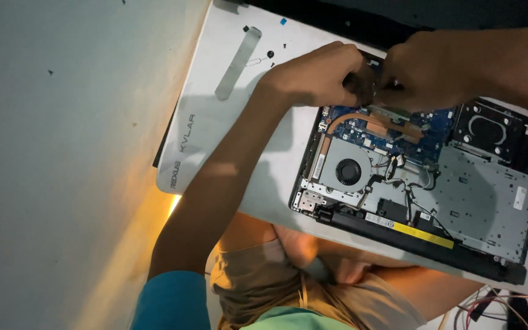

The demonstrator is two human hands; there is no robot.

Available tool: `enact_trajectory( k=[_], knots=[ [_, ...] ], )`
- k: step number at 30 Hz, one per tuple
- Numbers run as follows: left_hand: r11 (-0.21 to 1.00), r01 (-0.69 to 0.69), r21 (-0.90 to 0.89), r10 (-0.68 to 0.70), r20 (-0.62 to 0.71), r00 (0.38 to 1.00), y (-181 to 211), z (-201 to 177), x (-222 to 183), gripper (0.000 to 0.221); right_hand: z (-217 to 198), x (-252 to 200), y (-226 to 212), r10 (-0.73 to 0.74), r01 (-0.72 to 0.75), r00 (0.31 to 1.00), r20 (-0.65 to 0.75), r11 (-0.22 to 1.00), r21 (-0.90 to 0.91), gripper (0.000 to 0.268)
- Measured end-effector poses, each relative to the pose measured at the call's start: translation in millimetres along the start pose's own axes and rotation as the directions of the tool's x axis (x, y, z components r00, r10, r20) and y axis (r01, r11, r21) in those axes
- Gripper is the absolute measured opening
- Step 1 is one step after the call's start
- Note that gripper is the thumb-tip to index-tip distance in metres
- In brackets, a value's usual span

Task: Unscrewing and removing multiple small screws from a laptop motherboard using a precision screwdriver.

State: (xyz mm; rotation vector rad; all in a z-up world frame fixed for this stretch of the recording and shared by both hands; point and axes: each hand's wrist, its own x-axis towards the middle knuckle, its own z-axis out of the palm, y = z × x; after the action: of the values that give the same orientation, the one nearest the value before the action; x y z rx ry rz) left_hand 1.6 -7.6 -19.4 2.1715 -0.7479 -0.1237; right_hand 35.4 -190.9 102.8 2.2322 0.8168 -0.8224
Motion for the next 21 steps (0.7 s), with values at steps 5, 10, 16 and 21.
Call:
enact_trajectory(
  k=[5,10,16,21],
  knots=[
    [1.000,-0.019,-0.005,0.019,0.012,1.000,-7,2,4,0.018,-11,-12,-10,0.013,-0.012,1.000,-0.016,0.999,0.033,0.033],
    [0.999,0.038,0.008,-0.038,0.079,0.996,5,-7,0,0.026,-38,-45,-27,0.040,-0.043,0.999,0.023,0.992,0.118,0.041],
    [0.999,-0.006,-0.038,0.010,0.111,0.994,-2,-14,6,0.027,-32,-38,-15,0.053,-0.058,0.998,0.026,0.956,0.288,0.034],
    [0.994,0.100,0.039,-0.103,0.091,0.990,1,-6,-1,0.027,-4,-15,-13,-0.086,0.088,0.994,-0.069,0.996,0.031,0.027]
  ],
)
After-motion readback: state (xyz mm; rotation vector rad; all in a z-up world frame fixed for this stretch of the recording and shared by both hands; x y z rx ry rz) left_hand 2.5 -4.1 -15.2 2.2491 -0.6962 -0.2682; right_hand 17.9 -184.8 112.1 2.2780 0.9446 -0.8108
